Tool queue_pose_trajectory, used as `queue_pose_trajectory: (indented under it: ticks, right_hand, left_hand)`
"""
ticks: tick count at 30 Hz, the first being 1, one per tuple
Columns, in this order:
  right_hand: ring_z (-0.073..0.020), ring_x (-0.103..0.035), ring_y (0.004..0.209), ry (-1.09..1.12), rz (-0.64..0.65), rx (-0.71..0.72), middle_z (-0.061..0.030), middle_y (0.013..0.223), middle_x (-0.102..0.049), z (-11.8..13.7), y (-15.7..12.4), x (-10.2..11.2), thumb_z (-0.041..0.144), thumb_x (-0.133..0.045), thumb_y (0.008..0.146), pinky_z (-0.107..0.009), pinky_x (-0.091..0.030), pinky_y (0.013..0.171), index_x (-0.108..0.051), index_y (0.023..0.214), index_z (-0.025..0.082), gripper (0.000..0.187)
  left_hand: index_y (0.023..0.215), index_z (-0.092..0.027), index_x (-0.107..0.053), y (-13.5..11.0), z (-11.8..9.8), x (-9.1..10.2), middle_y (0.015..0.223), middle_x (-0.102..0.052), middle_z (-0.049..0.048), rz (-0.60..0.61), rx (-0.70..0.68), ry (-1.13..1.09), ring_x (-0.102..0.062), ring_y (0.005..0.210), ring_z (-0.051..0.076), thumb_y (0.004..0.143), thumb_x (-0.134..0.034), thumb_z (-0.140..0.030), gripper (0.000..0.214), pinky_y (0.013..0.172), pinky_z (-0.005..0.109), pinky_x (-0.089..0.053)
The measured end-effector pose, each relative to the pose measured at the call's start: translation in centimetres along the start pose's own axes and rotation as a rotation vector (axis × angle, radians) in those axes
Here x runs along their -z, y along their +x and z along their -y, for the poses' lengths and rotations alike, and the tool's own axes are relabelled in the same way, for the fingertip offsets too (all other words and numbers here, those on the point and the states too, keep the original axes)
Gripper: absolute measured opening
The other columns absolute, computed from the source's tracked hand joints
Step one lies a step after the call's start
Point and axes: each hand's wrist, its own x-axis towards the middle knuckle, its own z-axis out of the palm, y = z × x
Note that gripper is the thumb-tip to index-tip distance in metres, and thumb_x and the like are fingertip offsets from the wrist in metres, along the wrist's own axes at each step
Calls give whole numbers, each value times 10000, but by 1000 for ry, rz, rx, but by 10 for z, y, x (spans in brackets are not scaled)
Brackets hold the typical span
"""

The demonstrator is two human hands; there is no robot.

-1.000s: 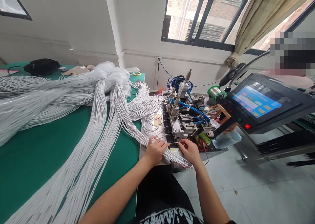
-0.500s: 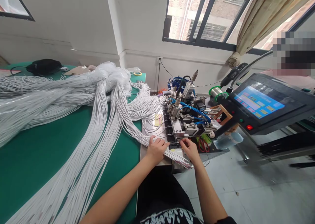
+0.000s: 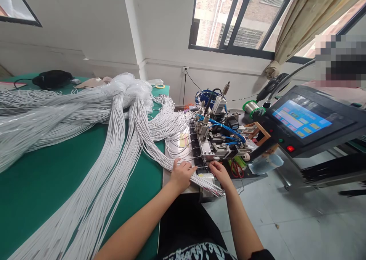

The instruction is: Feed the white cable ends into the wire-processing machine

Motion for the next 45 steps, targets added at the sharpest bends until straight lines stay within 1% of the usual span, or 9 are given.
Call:
queue_pose_trajectory:
  ticks: [3,9,16,18,21,25,33,38,45]
  right_hand:
    - [-109,-358,507,-6,-17,29,51,546,-406,0,0,0,533,-558,777,-230,-306,487,-505,685,198,352]
    - [-129,-391,544,-134,-111,95,33,567,-432,2,-2,-3,505,-557,786,-243,-320,520,-493,656,202,336]
    - [-125,-387,543,-183,-184,149,31,575,-438,2,-5,-7,435,-549,802,-242,-317,522,-494,648,200,286]
    - [-125,-385,544,-171,-175,135,31,576,-433,0,-5,-7,441,-548,804,-241,-316,520,-491,651,201,291]
    - [-129,-395,549,-136,-118,112,30,584,-445,-1,-3,-4,470,-552,797,-243,-327,525,-495,662,201,306]
    - [-130,-403,574,-120,-65,127,29,601,-451,-1,-3,-1,467,-548,807,-243,-336,545,-490,668,199,307]
    - [-127,-389,596,-128,-38,127,32,615,-422,-2,-4,-1,456,-502,844,-240,-329,560,-468,677,197,311]
    - [-125,-378,582,-118,-37,113,36,607,-412,0,-4,-2,448,-498,841,-242,-317,551,-463,669,197,306]
    - [-126,-375,580,-104,-42,111,35,603,-413,-1,-4,-3,446,-501,836,-244,-315,555,-458,656,197,310]
  left_hand:
    - [1048,-251,-643,0,0,0,825,-643,32,-11,-2,2,-553,785,200,646,-567,-104,435,925,460,-250]
    - [1062,-237,-632,0,0,0,833,-650,44,-27,-40,13,-554,790,200,705,-525,-92,400,926,459,-258]
    - [1074,-222,-621,0,1,0,789,-639,33,-92,-99,35,-546,766,181,815,-473,-115,317,920,436,-265]
    - [1072,-224,-621,0,1,1,790,-637,30,-97,-103,38,-546,765,178,821,-462,-107,319,926,437,-263]
    - [1064,-222,-620,0,1,0,802,-638,30,-85,-100,45,-546,773,179,803,-469,-93,328,934,444,-259]
    - [1053,-222,-621,0,1,-1,810,-636,31,-66,-90,37,-546,784,185,769,-499,-96,334,940,446,-253]
    - [1023,-227,-631,1,2,-3,766,-618,15,-74,-76,31,-536,747,169,760,-502,-86,325,926,430,-265]
    - [1030,-225,-621,1,2,-1,792,-620,14,-35,-65,20,-540,765,174,705,-514,-70,376,934,432,-264]
    - [1048,-231,-618,0,3,-2,811,-624,25,3,-49,-4,-550,763,185,700,-531,-105,381,927,425,-266]
